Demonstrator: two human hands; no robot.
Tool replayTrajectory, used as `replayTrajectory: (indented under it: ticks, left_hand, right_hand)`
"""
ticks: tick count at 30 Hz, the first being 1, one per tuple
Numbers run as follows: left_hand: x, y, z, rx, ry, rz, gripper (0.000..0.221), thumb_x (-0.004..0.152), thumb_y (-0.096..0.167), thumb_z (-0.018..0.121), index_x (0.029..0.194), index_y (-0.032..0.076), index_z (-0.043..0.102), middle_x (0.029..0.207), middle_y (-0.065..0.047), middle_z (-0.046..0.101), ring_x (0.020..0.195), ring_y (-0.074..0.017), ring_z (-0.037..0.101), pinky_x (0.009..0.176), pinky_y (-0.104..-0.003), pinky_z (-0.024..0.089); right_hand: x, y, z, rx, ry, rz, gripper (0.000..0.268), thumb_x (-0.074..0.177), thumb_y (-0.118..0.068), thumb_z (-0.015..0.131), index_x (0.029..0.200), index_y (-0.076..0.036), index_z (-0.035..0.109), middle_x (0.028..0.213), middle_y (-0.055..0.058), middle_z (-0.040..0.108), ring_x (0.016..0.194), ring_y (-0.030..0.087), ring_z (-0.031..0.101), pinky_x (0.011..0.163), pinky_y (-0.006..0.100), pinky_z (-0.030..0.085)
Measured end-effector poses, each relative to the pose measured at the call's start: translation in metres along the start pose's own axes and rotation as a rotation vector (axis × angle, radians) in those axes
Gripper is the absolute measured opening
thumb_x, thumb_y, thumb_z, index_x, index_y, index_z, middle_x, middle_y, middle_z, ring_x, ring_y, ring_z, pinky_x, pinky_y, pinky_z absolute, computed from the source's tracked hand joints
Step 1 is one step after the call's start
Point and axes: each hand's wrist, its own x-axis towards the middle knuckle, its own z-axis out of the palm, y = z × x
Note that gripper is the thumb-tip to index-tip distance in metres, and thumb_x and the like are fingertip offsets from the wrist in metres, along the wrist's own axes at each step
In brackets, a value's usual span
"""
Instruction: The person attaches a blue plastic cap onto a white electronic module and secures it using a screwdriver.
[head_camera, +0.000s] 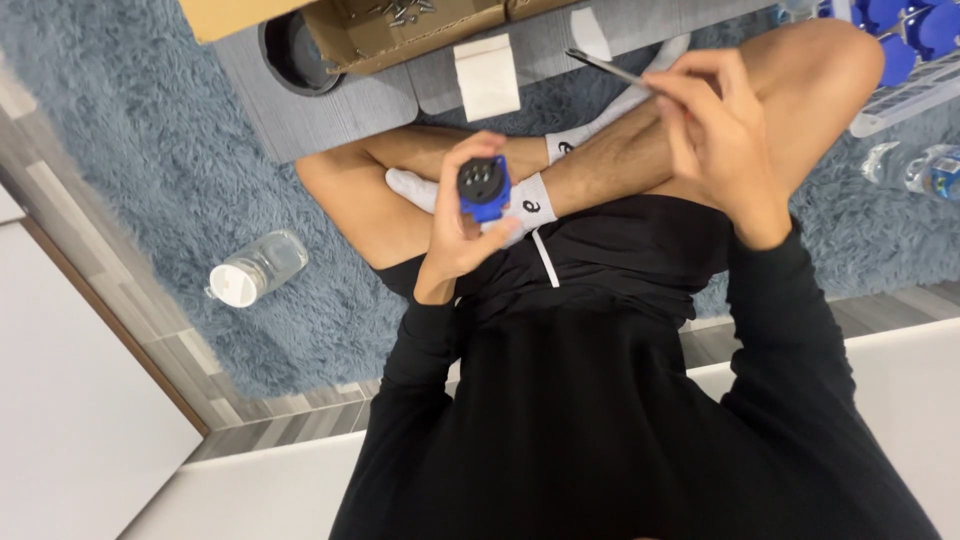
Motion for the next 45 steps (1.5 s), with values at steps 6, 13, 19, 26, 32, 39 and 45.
replayTrajectory:
  ticks: [6,13,19,26,32,39,45]
  left_hand:
    - [0.006,0.015,0.003,-0.074,-0.052,-0.023,0.058,0.111,0.017,0.075,0.158,0.010,0.043,0.164,-0.019,0.048,0.150,-0.0274,0.055,0.130,-0.039,0.050]
    - [0.016,0.027,0.014,0.035,0.110,0.048,0.061,0.095,0.000,0.089,0.128,0.014,0.040,0.143,-0.025,0.059,0.110,-0.0317,0.082,0.107,-0.040,0.068]
    - [0.018,0.026,0.012,0.400,0.166,0.133,0.048,0.097,0.007,0.089,0.130,0.008,0.054,0.126,-0.016,0.066,0.122,-0.0280,0.067,0.112,-0.039,0.058]
    - [0.017,0.026,0.016,0.473,0.149,0.157,0.037,0.102,0.000,0.081,0.131,0.005,0.059,0.130,-0.014,0.060,0.123,-0.0290,0.068,0.112,-0.039,0.058]
    - [0.020,0.029,0.016,0.546,0.121,0.204,0.033,0.103,0.001,0.077,0.130,0.001,0.057,0.129,-0.018,0.057,0.119,-0.0331,0.069,0.108,-0.042,0.061]
    - [0.021,0.024,0.014,0.508,0.072,0.228,0.029,0.104,0.004,0.075,0.126,-0.001,0.058,0.122,-0.019,0.058,0.112,-0.0334,0.067,0.103,-0.042,0.060]
    - [0.020,0.022,0.014,0.511,0.108,0.240,0.026,0.102,-0.002,0.073,0.124,-0.001,0.059,0.123,-0.019,0.058,0.112,-0.0331,0.067,0.102,-0.042,0.061]
  right_hand:
    - [-0.017,-0.028,0.008,0.390,-0.131,0.206,0.030,0.116,0.010,0.062,0.146,0.010,0.065,0.121,0.021,0.077,0.093,0.023,0.072,0.080,0.031,0.057]
    - [-0.017,-0.053,0.013,0.233,-0.145,0.002,0.033,0.113,0.018,0.066,0.143,0.008,0.074,0.101,0.015,0.070,0.081,0.024,0.061,0.076,0.036,0.054]
    - [-0.028,-0.046,0.019,0.035,-0.188,-0.085,0.044,0.110,0.016,0.074,0.149,-0.006,0.077,0.092,0.006,0.057,0.072,0.020,0.051,0.065,0.035,0.051]
    - [-0.017,-0.051,0.013,-0.012,-0.208,-0.131,0.046,0.112,0.014,0.073,0.152,-0.010,0.075,0.099,0.006,0.066,0.082,0.019,0.063,0.074,0.034,0.058]
    - [-0.016,-0.050,0.019,-0.199,-0.051,-0.201,0.035,0.114,0.005,0.088,0.138,-0.020,0.086,0.097,0.003,0.072,0.074,0.020,0.059,0.065,0.034,0.051]
    - [-0.013,-0.048,0.025,-0.244,0.052,-0.292,0.050,0.105,0.020,0.069,0.133,-0.018,0.086,0.098,0.007,0.078,0.072,0.021,0.062,0.063,0.034,0.048]
    - [-0.017,-0.051,0.033,0.274,-0.106,-0.023,0.037,0.109,0.025,0.069,0.133,0.001,0.081,0.109,0.015,0.077,0.083,0.023,0.069,0.074,0.032,0.057]
